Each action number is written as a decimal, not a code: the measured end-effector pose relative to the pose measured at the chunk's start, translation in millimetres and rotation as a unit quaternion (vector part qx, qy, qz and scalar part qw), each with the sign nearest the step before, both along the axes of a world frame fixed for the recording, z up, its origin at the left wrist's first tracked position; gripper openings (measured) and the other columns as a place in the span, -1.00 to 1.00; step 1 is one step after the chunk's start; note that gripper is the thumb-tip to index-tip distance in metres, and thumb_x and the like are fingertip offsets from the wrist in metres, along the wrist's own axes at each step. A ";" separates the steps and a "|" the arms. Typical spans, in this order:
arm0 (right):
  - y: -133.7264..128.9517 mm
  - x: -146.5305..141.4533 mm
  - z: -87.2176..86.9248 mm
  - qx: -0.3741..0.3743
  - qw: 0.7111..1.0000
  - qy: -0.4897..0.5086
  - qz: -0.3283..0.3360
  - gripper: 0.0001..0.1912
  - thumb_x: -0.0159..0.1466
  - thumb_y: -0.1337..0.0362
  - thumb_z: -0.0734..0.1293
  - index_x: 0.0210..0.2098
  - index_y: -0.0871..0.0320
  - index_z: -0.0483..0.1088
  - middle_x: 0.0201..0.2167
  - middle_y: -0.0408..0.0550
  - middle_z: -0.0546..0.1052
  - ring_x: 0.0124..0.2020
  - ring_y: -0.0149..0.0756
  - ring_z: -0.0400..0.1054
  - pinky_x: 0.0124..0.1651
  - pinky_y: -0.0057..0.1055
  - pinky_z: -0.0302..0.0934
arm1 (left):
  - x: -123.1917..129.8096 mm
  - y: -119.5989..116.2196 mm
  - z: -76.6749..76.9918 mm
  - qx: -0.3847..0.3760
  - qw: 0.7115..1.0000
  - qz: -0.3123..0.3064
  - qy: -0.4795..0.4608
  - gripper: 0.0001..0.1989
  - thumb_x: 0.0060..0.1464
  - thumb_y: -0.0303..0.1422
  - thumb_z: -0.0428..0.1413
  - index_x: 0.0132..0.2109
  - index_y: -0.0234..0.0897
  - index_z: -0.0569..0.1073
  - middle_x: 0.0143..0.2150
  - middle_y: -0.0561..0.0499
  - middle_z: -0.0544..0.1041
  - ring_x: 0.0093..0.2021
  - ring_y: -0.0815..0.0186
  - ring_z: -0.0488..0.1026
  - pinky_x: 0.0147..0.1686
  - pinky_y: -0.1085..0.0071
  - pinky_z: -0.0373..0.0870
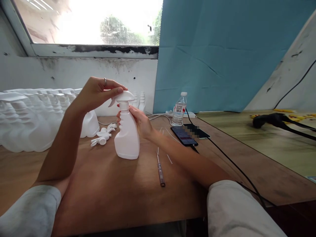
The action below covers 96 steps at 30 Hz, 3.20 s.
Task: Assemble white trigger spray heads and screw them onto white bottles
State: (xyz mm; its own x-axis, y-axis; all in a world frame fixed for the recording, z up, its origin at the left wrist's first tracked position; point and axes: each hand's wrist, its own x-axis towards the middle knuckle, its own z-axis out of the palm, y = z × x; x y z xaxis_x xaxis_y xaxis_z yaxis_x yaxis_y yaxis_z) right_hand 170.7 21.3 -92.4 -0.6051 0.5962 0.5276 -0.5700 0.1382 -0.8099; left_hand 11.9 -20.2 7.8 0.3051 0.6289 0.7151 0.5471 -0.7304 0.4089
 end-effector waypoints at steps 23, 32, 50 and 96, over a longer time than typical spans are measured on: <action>-3.3 -2.6 -1.3 -0.005 1.000 0.023 0.007 -0.75 0.28 0.19 0.24 -0.08 0.16 0.30 -0.36 -0.07 0.47 -0.39 -0.35 0.37 -0.32 -0.39 0.37 | -5.5 15.2 -4.2 0.071 0.994 0.002 0.077 -0.76 0.17 -0.29 0.07 -0.17 -0.26 0.61 -0.61 0.06 0.44 -0.56 0.41 0.37 -0.46 0.44 0.30; -2.0 -3.2 -4.0 -0.003 1.000 0.022 -0.017 -0.84 0.28 0.22 0.28 -0.21 0.14 0.26 -0.32 -0.09 0.47 -0.42 -0.40 0.36 -0.32 -0.39 0.35 | -10.4 17.3 -4.7 0.108 0.990 -0.002 0.092 -0.78 0.16 -0.27 0.09 -0.21 -0.23 0.60 -0.40 0.00 0.58 -0.52 0.44 0.38 -0.41 0.45 0.34; -9.3 -6.2 1.2 0.004 0.998 0.010 -0.055 -0.66 0.19 0.15 0.41 -0.17 0.07 0.20 -0.38 -0.17 0.44 -0.41 -0.40 0.36 -0.35 -0.40 0.34 | -9.8 11.8 -3.3 0.094 0.990 -0.010 0.109 -0.81 0.17 -0.32 0.08 -0.34 -0.28 0.52 -0.60 0.06 0.46 -0.21 0.25 0.55 -0.25 0.39 0.42; -11.6 -10.7 4.4 0.010 0.996 -0.004 -0.087 -0.68 0.20 0.14 0.41 -0.29 0.13 0.19 -0.42 -0.15 0.45 -0.48 -0.40 0.37 -0.46 -0.43 0.32 | -8.1 2.4 0.0 0.103 0.984 0.014 0.145 -0.77 0.18 -0.26 0.06 -0.37 -0.25 0.52 -0.46 0.06 0.55 -0.33 0.34 0.49 -0.33 0.43 0.32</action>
